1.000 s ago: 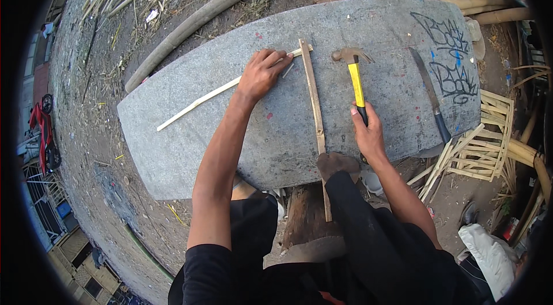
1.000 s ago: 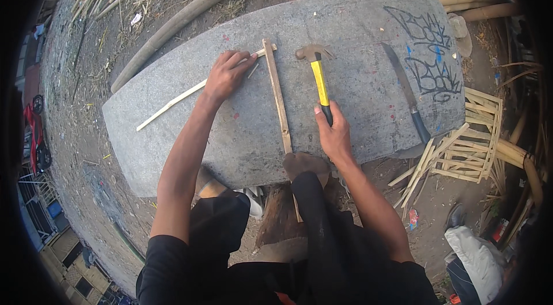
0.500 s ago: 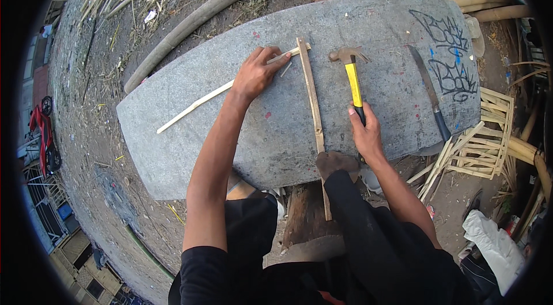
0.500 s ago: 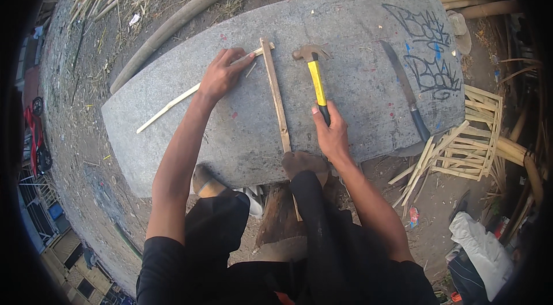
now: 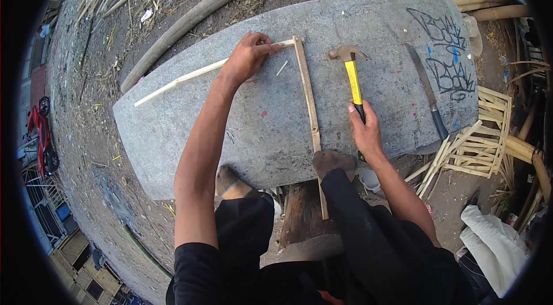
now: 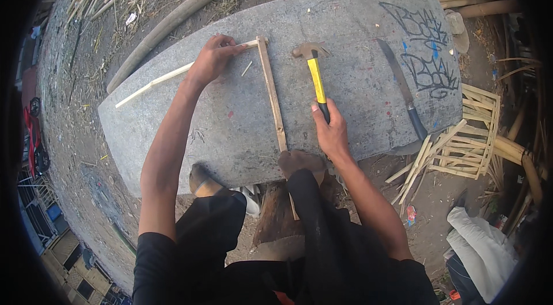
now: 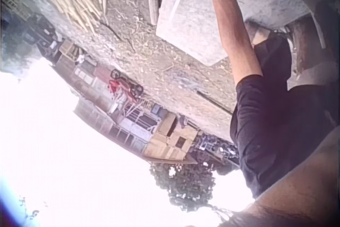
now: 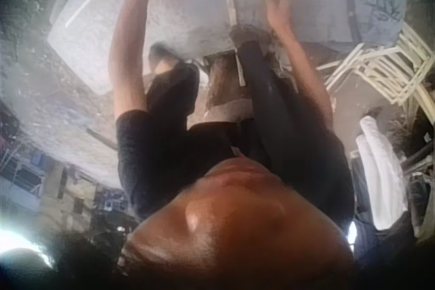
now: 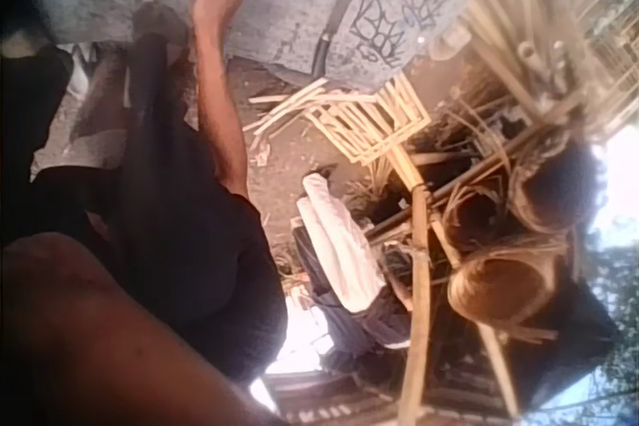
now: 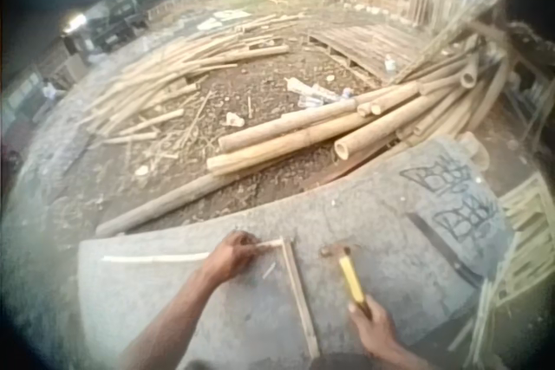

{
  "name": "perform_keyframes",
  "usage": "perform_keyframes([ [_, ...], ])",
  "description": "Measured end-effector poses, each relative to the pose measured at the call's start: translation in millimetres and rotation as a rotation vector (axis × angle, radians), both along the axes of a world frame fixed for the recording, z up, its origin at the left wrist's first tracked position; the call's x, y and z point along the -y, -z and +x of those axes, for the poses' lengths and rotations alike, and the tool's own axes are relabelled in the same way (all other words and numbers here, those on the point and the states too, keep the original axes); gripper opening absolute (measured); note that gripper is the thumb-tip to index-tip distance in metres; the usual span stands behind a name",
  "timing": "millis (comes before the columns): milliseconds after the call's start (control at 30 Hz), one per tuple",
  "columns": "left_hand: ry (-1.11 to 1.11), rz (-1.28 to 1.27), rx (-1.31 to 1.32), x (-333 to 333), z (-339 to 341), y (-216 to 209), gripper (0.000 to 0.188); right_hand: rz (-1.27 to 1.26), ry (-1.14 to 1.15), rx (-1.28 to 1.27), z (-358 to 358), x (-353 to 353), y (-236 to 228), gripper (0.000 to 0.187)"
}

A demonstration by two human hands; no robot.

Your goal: The person joins thin wood strips at a right angle using a hammer and small nails on a concrete surface.

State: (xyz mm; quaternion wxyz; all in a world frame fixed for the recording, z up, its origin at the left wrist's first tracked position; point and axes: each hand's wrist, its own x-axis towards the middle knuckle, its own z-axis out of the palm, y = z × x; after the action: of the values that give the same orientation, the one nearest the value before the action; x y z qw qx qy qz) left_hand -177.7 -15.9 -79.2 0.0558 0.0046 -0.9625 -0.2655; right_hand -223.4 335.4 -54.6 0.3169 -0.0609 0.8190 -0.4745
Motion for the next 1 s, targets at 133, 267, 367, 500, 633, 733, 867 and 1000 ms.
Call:
perform_keyframes([
  [133, -0.064, -0.017, -0.073, -2, -2, 6, 0.034, -0.03, -0.004, -0.011, 0, -2, 3, 0.034],
  [267, -0.103, 0.03, -0.101, -6, -2, 13, 0.029, -0.009, -0.002, -0.022, 0, 0, 3, 0.033],
  [367, -0.169, 0.1, -0.047, -9, -2, 15, 0.026, 0.001, -0.002, -0.007, 0, 1, 0, 0.033],
  [500, -0.188, 0.121, -0.043, -12, 1, 11, 0.023, -0.007, 0.0, -0.003, 1, 0, 2, 0.033],
  [633, -0.233, 0.147, -0.022, -16, 0, 5, 0.024, -0.018, 0.001, -0.008, 1, 0, 3, 0.033],
  [733, -0.268, 0.131, -0.019, -20, -1, 7, 0.025, -0.012, 0.003, 0.003, 2, 1, 1, 0.033],
  [867, -0.258, 0.129, -0.031, -21, 0, 11, 0.025, -0.008, 0.014, 0.031, 2, 1, 0, 0.033],
  [1000, -0.26, 0.129, -0.044, -22, 1, 11, 0.024, -0.021, 0.017, 0.006, 3, 1, 4, 0.034],
])
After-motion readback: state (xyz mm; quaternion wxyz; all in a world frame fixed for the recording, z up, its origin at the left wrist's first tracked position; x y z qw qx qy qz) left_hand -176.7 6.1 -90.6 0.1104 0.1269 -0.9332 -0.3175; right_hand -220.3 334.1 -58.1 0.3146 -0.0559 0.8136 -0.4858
